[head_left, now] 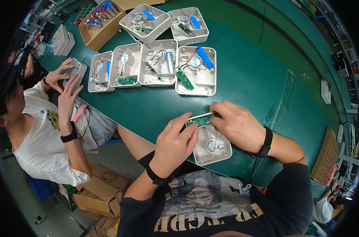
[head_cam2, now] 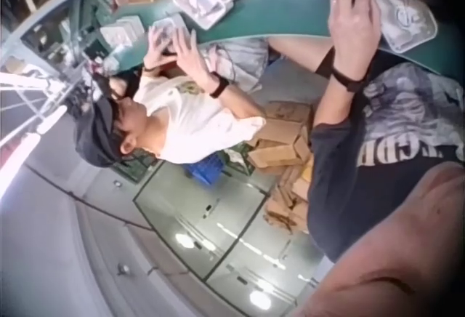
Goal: The person assembles electronic devices by placing a circuit board and a battery into a plastic housing. They connect the battery wires to the board, press the components into place, and set the completed unit aside before starting the next one.
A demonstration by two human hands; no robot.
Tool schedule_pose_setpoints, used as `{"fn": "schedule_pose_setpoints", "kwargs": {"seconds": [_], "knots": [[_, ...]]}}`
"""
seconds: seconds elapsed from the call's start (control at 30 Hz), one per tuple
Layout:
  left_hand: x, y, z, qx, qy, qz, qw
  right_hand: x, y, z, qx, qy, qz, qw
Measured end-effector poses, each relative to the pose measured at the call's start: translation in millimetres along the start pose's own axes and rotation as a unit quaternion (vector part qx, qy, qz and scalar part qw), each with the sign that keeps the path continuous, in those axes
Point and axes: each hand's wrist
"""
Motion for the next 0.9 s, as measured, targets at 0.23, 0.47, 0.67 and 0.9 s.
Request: {"fn": "schedule_pose_setpoints", "kwargs": {"seconds": [0.23, 0.47, 0.67, 0.9], "knots": [[1.4, -3.3, 2.4, 0.034, 0.024, 0.014, 0.999, 1.5, 2.3, 5.3, 0.002, -0.010, 0.004, 1.000], [0.3, -3.2, -6.0, 0.007, -0.001, -0.013, 1.000, -0.5, 7.8, 3.3, 0.013, 0.002, -0.023, 1.000], [-2.7, 8.8, -2.9, -0.032, 0.036, -0.034, 0.998, -4.8, 5.4, 8.9, 0.076, -0.011, -0.005, 0.997], [-15.1, 15.2, -5.0, 0.008, 0.000, -0.039, 0.999, -47.7, 17.9, -11.7, 0.090, -0.081, -0.058, 0.991]]}}
Point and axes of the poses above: each hand's wrist, its own x-axis towards the middle knuckle, its own z-axis out of the back of the hand, y = z × x, and after that the axes turned 14 degrees about y, right-handed
